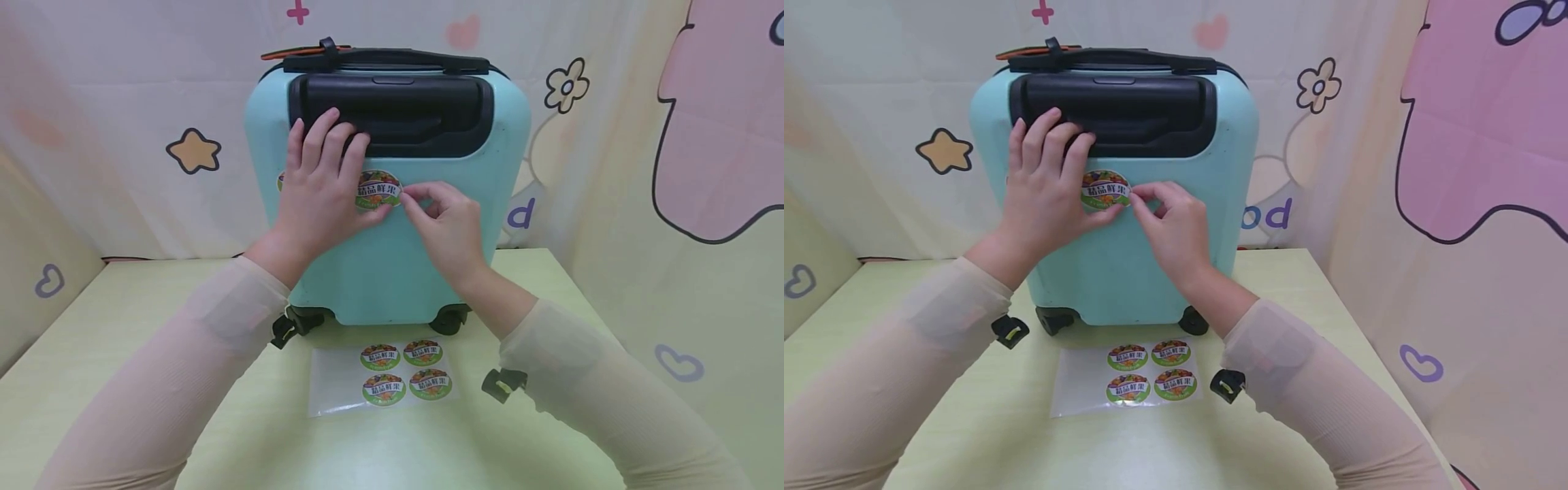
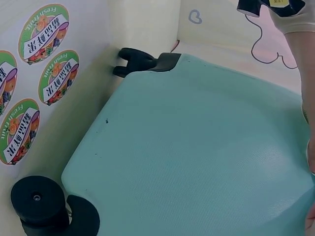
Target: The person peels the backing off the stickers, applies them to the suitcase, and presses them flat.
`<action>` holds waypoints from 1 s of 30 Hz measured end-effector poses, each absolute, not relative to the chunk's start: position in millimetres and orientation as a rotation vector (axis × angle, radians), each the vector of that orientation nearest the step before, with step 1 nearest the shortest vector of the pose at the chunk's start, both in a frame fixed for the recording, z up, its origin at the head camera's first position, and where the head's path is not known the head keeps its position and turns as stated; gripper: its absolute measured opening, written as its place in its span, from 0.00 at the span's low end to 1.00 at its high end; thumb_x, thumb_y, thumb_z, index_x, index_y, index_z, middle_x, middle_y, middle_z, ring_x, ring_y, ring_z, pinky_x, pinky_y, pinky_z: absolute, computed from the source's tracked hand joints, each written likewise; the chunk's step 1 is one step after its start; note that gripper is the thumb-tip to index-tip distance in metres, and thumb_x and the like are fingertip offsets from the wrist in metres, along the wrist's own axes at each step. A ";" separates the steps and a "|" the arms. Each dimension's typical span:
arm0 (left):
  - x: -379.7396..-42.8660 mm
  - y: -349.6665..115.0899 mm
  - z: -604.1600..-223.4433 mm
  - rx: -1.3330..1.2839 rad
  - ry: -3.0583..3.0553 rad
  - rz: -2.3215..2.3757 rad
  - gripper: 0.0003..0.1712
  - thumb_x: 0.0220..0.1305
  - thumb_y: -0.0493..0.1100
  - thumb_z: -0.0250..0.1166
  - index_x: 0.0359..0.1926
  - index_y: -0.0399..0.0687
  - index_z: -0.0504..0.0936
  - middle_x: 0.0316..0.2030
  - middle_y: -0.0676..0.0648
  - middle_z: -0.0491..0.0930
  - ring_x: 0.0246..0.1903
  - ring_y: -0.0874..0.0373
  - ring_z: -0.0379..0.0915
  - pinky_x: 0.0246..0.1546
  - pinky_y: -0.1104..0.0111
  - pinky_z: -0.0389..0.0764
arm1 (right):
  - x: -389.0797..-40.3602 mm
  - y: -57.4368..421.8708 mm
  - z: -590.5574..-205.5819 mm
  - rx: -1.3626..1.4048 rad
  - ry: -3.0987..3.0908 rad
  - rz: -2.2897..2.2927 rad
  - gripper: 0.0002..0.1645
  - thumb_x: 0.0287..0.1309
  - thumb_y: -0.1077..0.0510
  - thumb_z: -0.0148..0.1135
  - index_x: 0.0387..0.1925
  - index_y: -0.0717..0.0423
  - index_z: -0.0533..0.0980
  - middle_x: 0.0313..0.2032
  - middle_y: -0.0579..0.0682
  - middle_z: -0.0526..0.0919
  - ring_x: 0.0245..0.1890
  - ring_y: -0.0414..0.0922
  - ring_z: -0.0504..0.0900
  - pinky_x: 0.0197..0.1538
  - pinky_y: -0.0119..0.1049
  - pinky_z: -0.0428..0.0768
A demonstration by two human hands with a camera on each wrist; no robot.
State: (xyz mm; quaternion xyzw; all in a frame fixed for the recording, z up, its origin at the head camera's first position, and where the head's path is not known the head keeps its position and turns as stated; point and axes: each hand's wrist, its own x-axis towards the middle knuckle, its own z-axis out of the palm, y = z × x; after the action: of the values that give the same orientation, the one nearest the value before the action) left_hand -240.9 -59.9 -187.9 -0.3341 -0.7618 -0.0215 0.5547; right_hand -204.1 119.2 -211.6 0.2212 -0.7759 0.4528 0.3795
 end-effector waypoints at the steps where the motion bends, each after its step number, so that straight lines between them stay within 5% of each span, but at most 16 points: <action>1: -241.1 -59.8 -188.2 -0.789 -1.798 -0.049 0.43 0.49 0.66 0.62 0.55 0.36 0.67 0.53 0.35 0.65 0.64 0.42 0.49 0.64 0.48 0.43 | -204.5 119.3 -211.7 0.567 -1.979 1.153 0.07 0.56 0.62 0.64 0.33 0.64 0.82 0.32 0.52 0.83 0.18 0.40 0.70 0.24 0.26 0.68; 10: -242.0 -60.3 -189.0 -0.794 -1.808 -0.033 0.43 0.50 0.65 0.61 0.56 0.36 0.65 0.54 0.35 0.64 0.64 0.41 0.48 0.65 0.48 0.42 | -205.5 119.7 -212.4 0.569 -1.981 1.126 0.07 0.55 0.61 0.64 0.33 0.63 0.83 0.31 0.51 0.83 0.18 0.40 0.70 0.24 0.27 0.68; 30: -238.5 -51.2 -181.0 -0.706 -1.756 -0.146 0.15 0.65 0.48 0.53 0.43 0.40 0.75 0.45 0.39 0.72 0.59 0.44 0.57 0.62 0.50 0.51 | -204.7 121.2 -212.4 0.581 -1.979 1.113 0.07 0.55 0.61 0.65 0.33 0.63 0.83 0.30 0.51 0.83 0.18 0.40 0.69 0.23 0.27 0.68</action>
State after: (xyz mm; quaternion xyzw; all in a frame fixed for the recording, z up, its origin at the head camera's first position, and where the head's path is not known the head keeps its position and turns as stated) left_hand -238.5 -51.2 -181.0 -0.3022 -0.7519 -0.0627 0.5825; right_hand -204.7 121.2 -212.4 0.2286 -0.7780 0.4376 0.3886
